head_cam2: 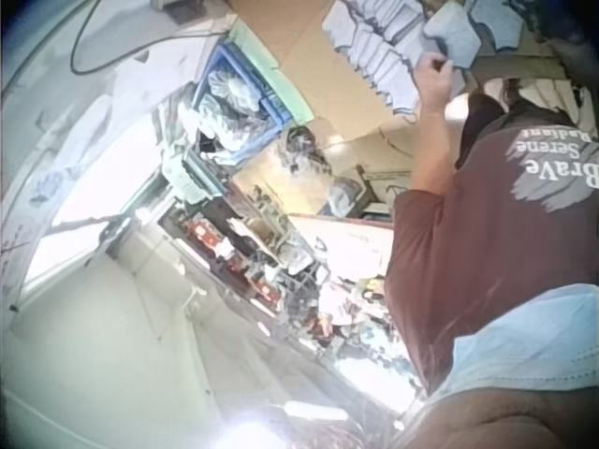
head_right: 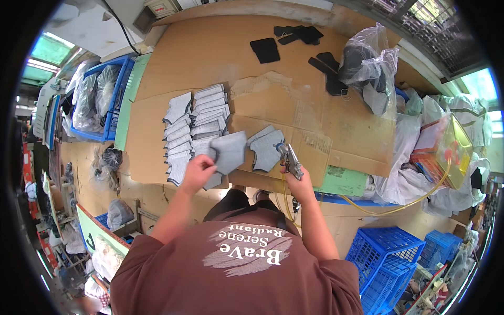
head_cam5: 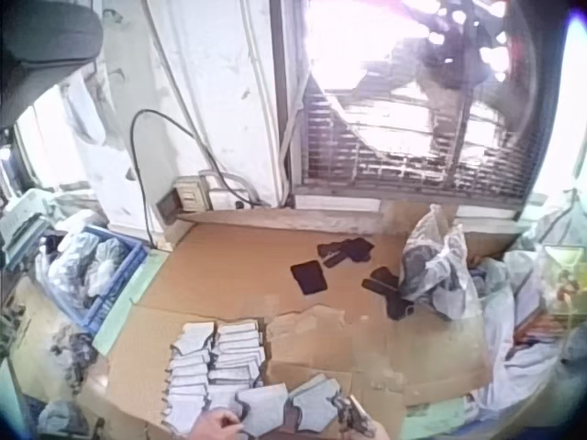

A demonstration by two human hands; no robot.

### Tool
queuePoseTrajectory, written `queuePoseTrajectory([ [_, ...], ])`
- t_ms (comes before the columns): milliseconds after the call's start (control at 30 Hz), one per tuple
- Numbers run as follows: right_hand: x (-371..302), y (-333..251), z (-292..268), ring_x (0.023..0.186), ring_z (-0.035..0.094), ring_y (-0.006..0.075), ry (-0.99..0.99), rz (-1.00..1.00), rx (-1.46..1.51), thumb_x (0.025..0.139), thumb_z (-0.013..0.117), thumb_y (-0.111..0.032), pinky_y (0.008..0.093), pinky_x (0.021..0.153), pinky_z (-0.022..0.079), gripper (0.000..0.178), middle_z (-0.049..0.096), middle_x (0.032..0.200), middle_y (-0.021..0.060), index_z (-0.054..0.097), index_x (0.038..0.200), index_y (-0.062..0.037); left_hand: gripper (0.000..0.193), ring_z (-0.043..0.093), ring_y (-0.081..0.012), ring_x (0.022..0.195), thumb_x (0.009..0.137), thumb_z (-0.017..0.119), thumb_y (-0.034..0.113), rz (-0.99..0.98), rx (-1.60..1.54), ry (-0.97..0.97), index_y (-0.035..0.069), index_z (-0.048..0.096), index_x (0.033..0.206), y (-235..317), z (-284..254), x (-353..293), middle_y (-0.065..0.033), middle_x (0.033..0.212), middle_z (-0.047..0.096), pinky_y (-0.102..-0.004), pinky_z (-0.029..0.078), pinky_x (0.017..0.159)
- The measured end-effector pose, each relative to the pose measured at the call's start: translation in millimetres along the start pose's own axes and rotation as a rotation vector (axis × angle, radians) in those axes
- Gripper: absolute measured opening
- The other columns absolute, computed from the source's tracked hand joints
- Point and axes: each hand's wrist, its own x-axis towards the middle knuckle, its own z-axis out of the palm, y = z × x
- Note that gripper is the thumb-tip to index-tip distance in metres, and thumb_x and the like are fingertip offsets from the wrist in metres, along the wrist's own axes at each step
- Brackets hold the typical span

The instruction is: Applying glue to the edges of shoe upper components using a spray gun and organizing them into stacks.

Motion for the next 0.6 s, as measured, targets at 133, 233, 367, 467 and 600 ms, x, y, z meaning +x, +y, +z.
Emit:
queuePoseTrajectory([
  [133, 0.3, 0.1, 5.8, 0.066, 0.048, 0.0065, -0.045, 0.007, -0.022, 0.075, 0.048, -0.004, 0.0219, 0.059, 0.041, 0.024, 0.058, 0.085, 0.0003, 0.056, 0.098, -0.0047, 0.013, 0.053, -0.0094, 0.061, 0.072, 0.064, 0.002, -0.262, -0.169, 0.076, 0.0, 0.053, 0.079, -18.4, -46.5, -12.6, -0.005, 0.07, 0.057, -0.0237, 0.045, 0.057],
  [233, 1.2, -1.8, 10.3, 0.073, 0.05, 0.0079, -0.065, -0.002, -0.061, 0.076, 0.048, -0.004, 0.0225, 0.067, 0.042, 0.024, 0.058, 0.086, 0.0003, 0.056, 0.098, -0.0038, 0.015, 0.055, -0.0106, 0.063, 0.072, 0.063, 0.001, -0.3, 0.023, 0.108, -0.001, 0.053, 0.083, -25.4, -58.5, -16.4, -0.0057, 0.071, 0.058, -0.0244, 0.046, 0.059],
  [367, 0.5, -9.7, 13.5, 0.08, 0.051, 0.009, -0.082, 0.018, -0.107, 0.075, 0.048, -0.003, 0.0235, 0.074, 0.041, 0.024, 0.058, 0.087, 0.0007, 0.056, 0.098, -0.0027, 0.015, 0.057, -0.0186, 0.064, 0.072, 0.062, 0.002, -0.204, 0.306, 0.136, -0.001, 0.053, 0.083, -27.7, -56.0, -16.6, -0.0091, 0.071, 0.058, -0.0293, 0.046, 0.059],
  [467, 0.5, -9.2, 13.5, 0.08, 0.051, 0.0094, -0.071, 0.011, -0.086, 0.075, 0.047, -0.002, 0.0238, 0.075, 0.041, 0.025, 0.058, 0.087, 0.001, 0.056, 0.098, -0.0025, 0.016, 0.056, -0.0256, 0.066, 0.07, 0.064, 0.005, -0.012, 0.643, 0.22, 0.0, 0.054, 0.082, -23.6, -47.5, -17.9, -0.0105, 0.068, 0.057, -0.0363, 0.045, 0.064],
  [600, 0.3, -6.3, 12.4, 0.079, 0.051, 0.0103, -0.063, -0.024, -0.094, 0.074, 0.046, -0.001, 0.0244, 0.075, 0.041, 0.025, 0.058, 0.084, 0.0012, 0.057, 0.096, -0.0022, 0.018, 0.052, -0.0316, 0.071, 0.069, 0.065, 0.014, 0.217, 0.916, 0.31, 0.003, 0.056, 0.08, 19.4, -13.7, -11.5, -0.0115, 0.07, 0.055, -0.0443, 0.041, 0.069],
])
